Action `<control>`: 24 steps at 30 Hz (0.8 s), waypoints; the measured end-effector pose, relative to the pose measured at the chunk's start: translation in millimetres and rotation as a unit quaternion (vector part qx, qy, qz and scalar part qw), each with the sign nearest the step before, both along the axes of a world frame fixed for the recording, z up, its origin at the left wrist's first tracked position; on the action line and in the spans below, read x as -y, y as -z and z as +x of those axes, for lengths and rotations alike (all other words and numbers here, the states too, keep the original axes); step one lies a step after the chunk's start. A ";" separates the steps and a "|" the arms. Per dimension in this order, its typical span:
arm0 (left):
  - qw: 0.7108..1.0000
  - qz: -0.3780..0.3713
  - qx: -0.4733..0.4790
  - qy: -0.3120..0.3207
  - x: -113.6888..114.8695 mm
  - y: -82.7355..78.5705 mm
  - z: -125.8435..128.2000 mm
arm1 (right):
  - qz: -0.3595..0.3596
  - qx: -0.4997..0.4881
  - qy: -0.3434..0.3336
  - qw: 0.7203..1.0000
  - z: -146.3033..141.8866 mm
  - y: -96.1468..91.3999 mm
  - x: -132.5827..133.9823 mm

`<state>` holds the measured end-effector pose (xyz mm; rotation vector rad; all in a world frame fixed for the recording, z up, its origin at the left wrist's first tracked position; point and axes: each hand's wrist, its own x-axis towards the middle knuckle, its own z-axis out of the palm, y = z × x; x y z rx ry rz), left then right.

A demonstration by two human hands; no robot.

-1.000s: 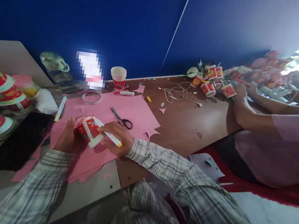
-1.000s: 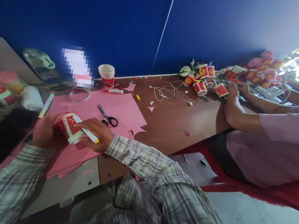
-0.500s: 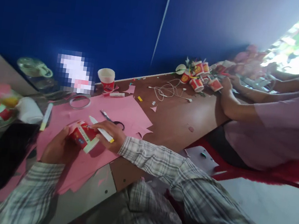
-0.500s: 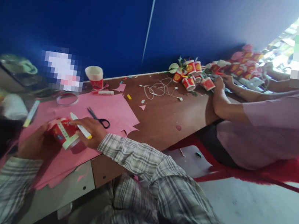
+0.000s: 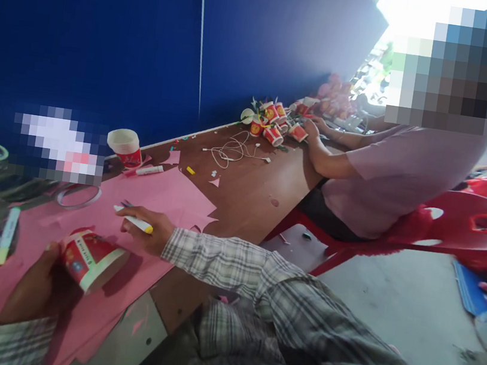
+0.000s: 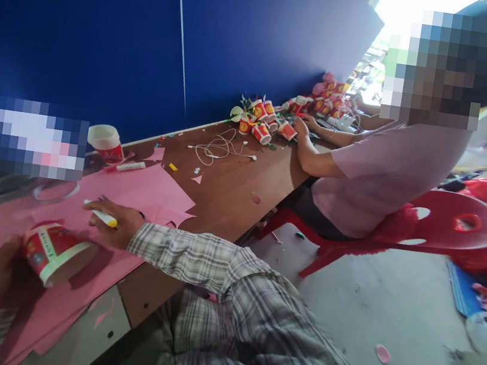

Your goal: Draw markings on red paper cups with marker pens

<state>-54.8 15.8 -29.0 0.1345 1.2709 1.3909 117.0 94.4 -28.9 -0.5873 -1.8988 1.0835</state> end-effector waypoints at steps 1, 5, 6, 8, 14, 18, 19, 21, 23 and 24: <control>0.999 -0.010 -0.031 -0.007 0.1 -2.1 3.2 | -0.014 0.003 -0.010 1.000 0.5 0.5 -0.6; 0.998 0.015 -0.062 -0.021 0.9 -12.3 16.9 | -0.046 0.009 -0.013 0.999 0.3 4.5 -1.1; 0.998 0.032 -0.052 -0.020 1.0 -13.6 18.7 | -0.041 0.010 -0.002 0.999 -0.4 5.6 -0.8; 0.998 0.058 -0.031 -0.016 1.4 -13.8 19.8 | -0.009 0.022 0.018 1.000 -2.0 7.6 -0.6; 0.995 0.097 0.010 -0.035 1.2 -11.3 19.3 | 0.069 0.061 0.076 0.993 11.1 4.7 -29.4; 0.992 0.120 0.028 -0.036 0.7 -12.6 21.3 | 0.101 0.131 0.150 0.975 37.9 -0.5 -85.0; 0.991 0.127 0.032 -0.034 0.7 -12.2 21.1 | 0.104 0.149 0.170 0.969 44.5 -0.7 -100.1; 0.989 0.138 0.040 -0.028 0.9 -10.3 20.0 | 0.104 0.182 0.212 0.955 55.7 1.0 -126.9; 0.988 0.143 0.045 -0.024 0.9 -7.8 18.3 | 0.099 0.211 0.247 0.941 63.2 5.2 -146.6; 0.988 0.144 0.045 -0.024 0.8 -6.8 17.5 | 0.096 0.222 0.261 0.934 65.4 7.9 -153.5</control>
